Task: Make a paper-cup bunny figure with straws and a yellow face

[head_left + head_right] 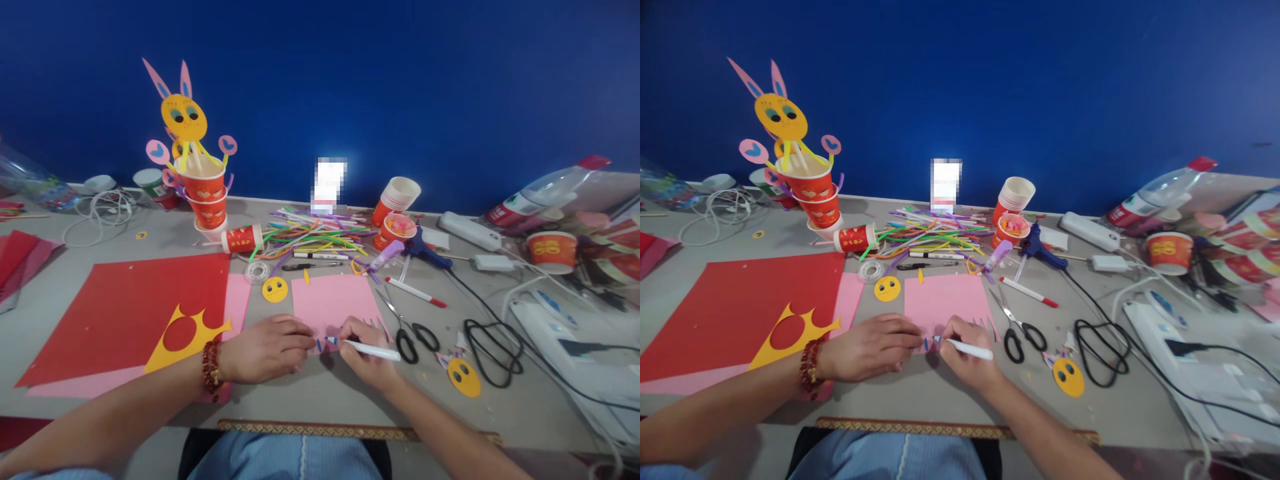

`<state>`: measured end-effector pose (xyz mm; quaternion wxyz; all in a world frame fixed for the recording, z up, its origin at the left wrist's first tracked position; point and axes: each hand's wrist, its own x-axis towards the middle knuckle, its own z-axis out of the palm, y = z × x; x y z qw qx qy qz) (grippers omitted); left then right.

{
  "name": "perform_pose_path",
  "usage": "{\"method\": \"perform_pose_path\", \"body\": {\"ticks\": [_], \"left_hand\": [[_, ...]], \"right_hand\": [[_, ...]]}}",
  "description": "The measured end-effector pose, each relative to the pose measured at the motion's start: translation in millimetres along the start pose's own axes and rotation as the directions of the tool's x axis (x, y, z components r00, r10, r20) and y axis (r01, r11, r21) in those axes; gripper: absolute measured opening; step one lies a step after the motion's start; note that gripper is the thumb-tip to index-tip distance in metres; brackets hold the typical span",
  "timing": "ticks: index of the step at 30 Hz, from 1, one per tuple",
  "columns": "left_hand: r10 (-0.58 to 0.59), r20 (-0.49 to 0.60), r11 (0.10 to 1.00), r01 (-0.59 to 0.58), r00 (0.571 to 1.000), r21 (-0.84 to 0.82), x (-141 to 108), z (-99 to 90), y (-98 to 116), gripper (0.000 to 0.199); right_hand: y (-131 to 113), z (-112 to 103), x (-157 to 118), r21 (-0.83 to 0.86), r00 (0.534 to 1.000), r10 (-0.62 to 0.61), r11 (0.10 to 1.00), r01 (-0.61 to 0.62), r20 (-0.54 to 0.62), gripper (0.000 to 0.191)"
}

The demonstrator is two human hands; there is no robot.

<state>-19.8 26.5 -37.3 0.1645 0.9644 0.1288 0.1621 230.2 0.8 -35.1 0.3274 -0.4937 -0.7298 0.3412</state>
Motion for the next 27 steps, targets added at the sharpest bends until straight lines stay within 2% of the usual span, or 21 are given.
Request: {"method": "perform_pose_path", "body": {"ticks": [27], "left_hand": [[0.005,-0.008,1.000,-0.005,1.000,0.005,-0.9,2.2,-1.4,0.018]], "right_hand": [[1.5,0.4,-0.5,-0.079,0.999,-0.030,0.996,0.032,0.025,0.012]]}}
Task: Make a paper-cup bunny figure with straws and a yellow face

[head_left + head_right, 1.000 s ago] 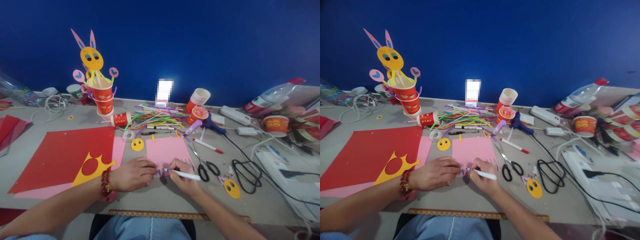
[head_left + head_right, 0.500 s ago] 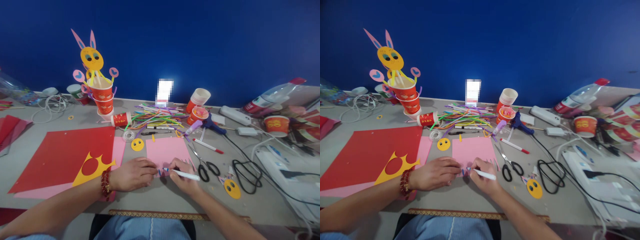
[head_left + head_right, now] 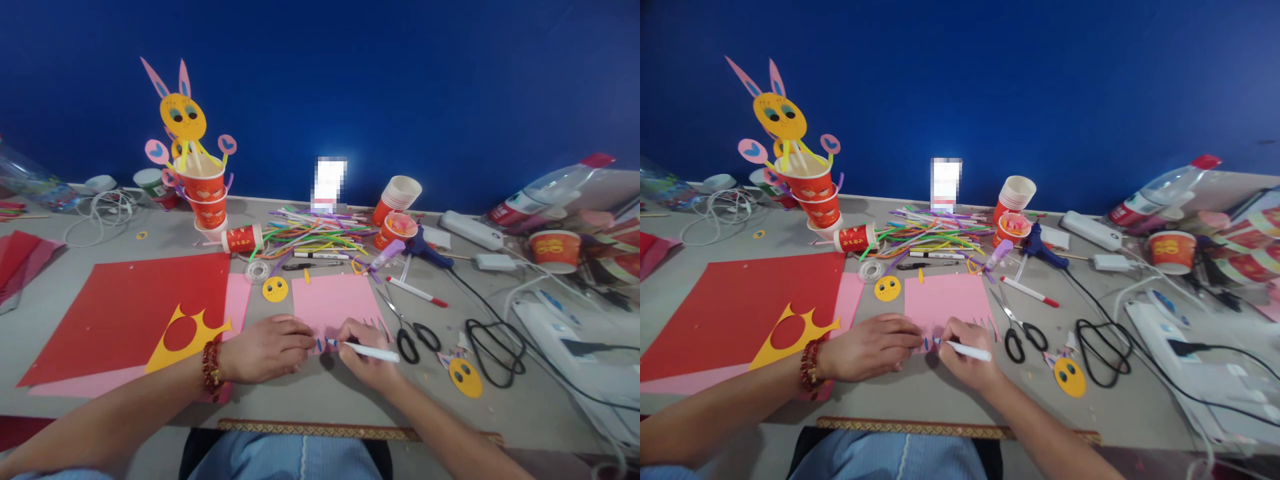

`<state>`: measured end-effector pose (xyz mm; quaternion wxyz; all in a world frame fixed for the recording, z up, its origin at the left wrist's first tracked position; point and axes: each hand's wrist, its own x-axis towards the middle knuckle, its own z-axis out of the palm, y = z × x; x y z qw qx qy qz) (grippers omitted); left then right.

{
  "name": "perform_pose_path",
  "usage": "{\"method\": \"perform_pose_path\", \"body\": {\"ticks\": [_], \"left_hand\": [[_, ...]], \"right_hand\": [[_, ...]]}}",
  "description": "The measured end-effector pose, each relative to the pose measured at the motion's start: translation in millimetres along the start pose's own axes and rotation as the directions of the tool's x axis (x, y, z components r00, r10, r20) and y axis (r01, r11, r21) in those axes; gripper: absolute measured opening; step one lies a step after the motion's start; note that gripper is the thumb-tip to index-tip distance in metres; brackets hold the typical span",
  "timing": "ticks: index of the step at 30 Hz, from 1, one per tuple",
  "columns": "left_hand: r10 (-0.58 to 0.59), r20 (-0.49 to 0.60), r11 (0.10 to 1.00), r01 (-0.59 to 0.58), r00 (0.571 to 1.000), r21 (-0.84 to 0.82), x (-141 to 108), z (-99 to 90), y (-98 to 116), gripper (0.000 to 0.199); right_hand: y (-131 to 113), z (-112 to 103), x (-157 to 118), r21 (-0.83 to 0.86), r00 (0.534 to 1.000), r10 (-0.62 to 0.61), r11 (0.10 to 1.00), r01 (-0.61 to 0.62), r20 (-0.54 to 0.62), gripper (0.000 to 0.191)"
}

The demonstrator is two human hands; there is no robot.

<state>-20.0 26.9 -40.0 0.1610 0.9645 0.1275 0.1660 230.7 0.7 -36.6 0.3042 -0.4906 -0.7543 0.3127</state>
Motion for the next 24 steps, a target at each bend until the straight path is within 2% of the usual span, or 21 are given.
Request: {"method": "perform_pose_path", "body": {"ticks": [18,24], "left_hand": [[0.007,-0.027,1.000,-0.007,1.000,0.009,0.5,-0.2,0.1,0.015],[0.002,-0.006,1.000,-0.002,1.000,0.002,1.2,-2.0,0.9,0.015]], "right_hand": [[0.6,-2.4,-0.6,0.023,0.998,-0.046,0.999,0.045,0.033,0.013],[-0.7,-3.4,-0.2,0.040,0.998,-0.053,0.998,0.051,0.037,0.014]]}}
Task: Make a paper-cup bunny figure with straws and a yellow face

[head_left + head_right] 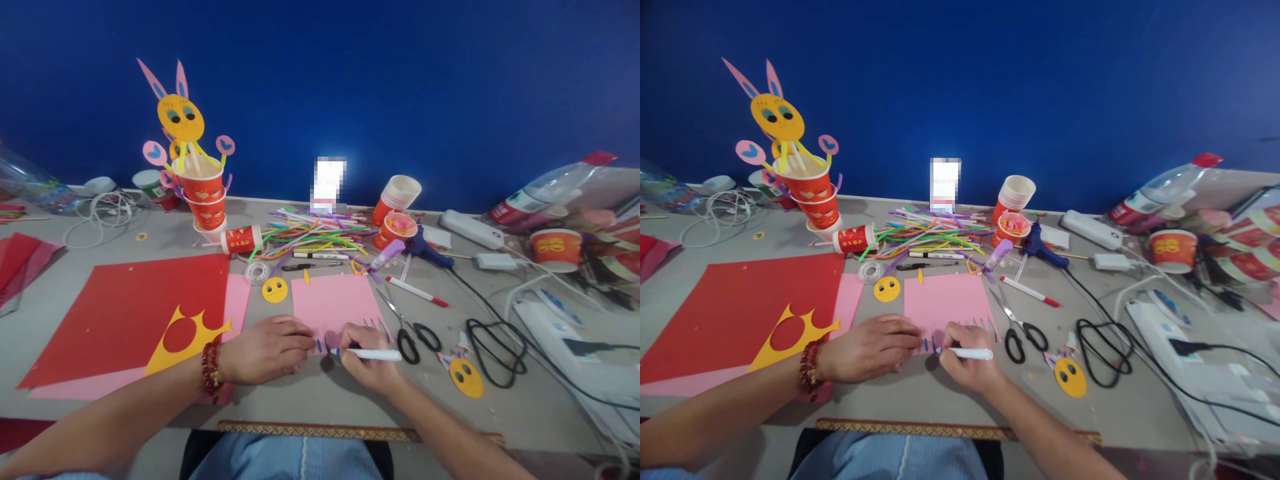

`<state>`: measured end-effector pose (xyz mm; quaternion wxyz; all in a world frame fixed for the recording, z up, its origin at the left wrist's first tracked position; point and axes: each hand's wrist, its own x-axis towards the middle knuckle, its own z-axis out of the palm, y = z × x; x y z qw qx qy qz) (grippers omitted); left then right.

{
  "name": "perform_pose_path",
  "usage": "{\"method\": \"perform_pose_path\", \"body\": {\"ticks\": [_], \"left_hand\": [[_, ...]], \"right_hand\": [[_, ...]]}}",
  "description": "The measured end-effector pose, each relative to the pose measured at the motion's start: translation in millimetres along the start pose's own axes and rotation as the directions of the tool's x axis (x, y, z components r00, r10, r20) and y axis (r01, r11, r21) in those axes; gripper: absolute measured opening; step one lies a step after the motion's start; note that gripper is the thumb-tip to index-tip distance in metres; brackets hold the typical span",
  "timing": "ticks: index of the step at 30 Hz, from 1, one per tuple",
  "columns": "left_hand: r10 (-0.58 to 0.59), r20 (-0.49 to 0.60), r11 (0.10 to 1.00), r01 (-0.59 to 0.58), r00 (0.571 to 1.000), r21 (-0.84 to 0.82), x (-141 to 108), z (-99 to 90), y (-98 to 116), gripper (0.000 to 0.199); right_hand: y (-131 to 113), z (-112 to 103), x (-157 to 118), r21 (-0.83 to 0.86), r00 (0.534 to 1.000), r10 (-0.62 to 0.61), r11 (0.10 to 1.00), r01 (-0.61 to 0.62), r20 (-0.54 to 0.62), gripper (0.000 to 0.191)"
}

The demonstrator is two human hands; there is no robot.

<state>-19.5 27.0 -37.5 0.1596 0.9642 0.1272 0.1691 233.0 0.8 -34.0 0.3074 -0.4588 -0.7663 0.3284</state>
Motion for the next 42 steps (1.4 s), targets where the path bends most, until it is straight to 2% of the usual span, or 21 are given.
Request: {"method": "perform_pose_path", "body": {"ticks": [7,15,20,42], "left_hand": [[-0.006,0.023,1.000,0.007,1.000,-0.009,-0.3,0.0,-0.2,0.017],[-0.008,0.015,1.000,0.008,1.000,-0.005,-0.3,0.4,0.0,0.017],[-0.004,0.012,1.000,0.004,1.000,-0.011,-0.5,-0.1,0.5,0.017],[-0.008,0.021,1.000,0.009,1.000,-0.006,-0.9,1.0,-0.6,0.020]], "right_hand": [[0.0,-0.3,0.3,0.023,1.000,0.008,1.000,-0.008,-0.010,0.014],[1.1,2.7,-0.5,0.035,0.995,0.062,0.998,-0.059,-0.078,0.014],[0.4,3.2,0.7,0.031,0.994,0.091,0.996,-0.089,-0.067,0.013],[0.7,2.3,0.9,-0.021,0.998,0.052,0.998,-0.053,-0.044,0.013]]}}
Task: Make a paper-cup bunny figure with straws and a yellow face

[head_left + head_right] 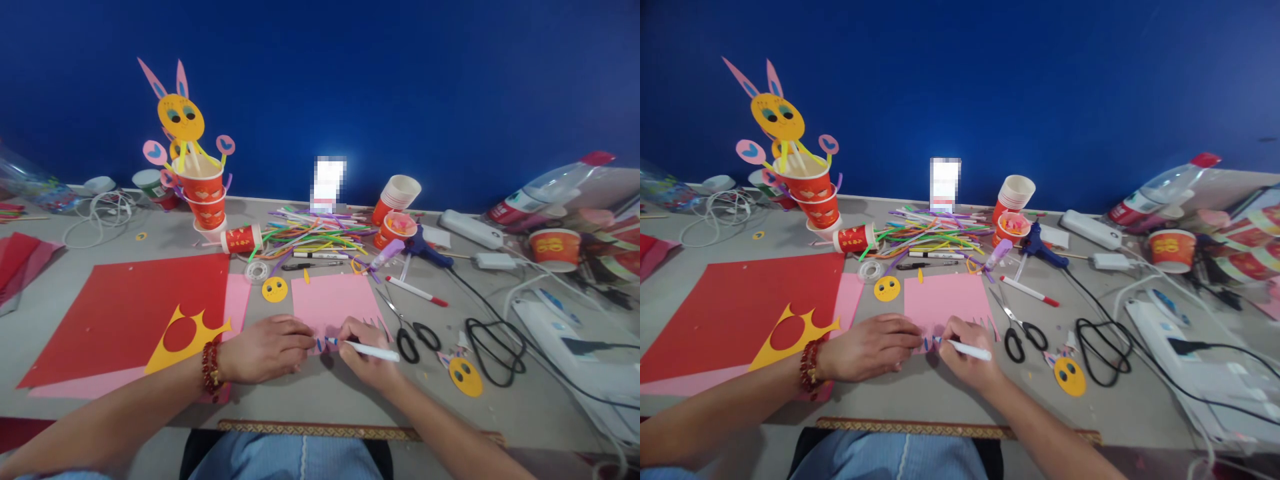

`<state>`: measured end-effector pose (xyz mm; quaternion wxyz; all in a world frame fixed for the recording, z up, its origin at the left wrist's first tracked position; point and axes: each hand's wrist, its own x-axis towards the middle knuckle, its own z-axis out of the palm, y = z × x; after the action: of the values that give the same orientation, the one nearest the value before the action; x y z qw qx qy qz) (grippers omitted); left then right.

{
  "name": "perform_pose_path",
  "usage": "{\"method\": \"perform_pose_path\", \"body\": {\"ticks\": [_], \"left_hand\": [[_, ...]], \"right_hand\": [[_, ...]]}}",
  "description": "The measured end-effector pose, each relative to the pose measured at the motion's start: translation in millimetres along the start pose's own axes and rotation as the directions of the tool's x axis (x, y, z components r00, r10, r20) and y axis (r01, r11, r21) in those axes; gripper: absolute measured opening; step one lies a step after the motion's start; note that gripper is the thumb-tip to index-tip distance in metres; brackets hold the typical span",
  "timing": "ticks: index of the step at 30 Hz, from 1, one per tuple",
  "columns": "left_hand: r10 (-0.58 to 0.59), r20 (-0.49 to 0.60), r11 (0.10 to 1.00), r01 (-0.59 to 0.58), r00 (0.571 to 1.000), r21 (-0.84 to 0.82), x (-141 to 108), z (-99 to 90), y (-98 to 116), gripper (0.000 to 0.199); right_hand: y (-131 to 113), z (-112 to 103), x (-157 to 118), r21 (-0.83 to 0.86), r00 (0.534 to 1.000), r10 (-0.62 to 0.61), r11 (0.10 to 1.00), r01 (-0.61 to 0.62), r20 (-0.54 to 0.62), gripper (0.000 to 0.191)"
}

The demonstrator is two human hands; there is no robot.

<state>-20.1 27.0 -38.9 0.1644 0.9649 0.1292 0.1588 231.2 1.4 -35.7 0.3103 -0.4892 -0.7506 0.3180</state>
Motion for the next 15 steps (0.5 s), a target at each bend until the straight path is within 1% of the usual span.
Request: {"method": "perform_pose_path", "body": {"ticks": [8,15], "left_hand": [[0.001,-0.001,1.000,-0.001,1.000,-0.004,0.0,-0.3,0.6,0.019],[0.001,0.001,1.000,-0.001,1.000,0.004,0.6,-1.4,1.3,0.020]], "right_hand": [[0.1,0.6,-0.4,-0.007,1.000,-0.025,1.000,0.025,-0.019,0.013],[-1.2,-1.0,0.1,-0.007,0.999,-0.049,0.999,0.049,-0.008,0.014]]}}
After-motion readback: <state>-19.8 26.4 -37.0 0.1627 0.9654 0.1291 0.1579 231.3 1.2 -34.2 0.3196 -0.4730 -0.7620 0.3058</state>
